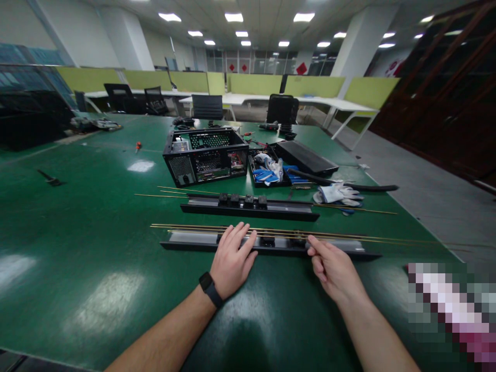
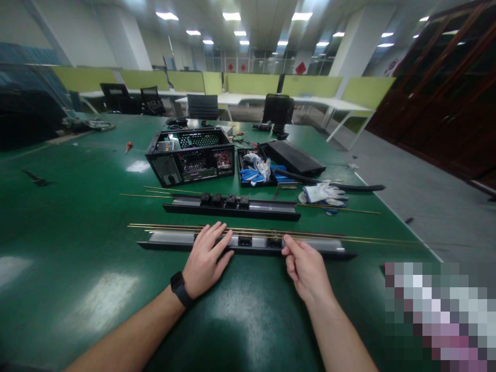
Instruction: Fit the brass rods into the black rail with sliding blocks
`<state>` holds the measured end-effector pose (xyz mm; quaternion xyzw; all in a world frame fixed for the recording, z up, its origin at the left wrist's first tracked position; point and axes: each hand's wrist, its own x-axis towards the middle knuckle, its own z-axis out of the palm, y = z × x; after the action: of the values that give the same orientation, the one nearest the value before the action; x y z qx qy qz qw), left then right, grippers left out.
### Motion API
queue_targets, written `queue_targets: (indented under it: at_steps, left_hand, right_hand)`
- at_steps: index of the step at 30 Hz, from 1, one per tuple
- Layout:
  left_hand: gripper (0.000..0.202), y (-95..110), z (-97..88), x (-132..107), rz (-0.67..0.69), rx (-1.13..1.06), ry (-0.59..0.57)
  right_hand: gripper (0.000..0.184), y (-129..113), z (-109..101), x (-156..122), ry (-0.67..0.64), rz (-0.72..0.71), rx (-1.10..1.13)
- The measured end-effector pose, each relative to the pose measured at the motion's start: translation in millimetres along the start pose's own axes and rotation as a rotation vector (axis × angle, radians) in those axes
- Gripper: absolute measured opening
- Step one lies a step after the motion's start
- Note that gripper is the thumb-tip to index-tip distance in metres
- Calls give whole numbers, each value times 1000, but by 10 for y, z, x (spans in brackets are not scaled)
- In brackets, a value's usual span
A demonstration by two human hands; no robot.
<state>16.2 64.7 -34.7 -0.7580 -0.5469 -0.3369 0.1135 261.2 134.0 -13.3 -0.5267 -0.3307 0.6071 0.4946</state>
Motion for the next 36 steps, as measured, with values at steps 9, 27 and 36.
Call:
queue_targets:
  at_steps: [9, 27, 36]
  left_hand:
    - [48, -5, -3, -7, -2, 2, -12]
    - [49, 0, 0, 3, 0, 0, -1]
    - [46, -12, 2, -7, 5, 15, -11]
  right_hand:
    - [37, -39, -42, 10, 36, 2, 54]
    - [38, -1, -32, 22, 14, 2, -10]
    - [39, -46, -49, 24, 73, -18, 82]
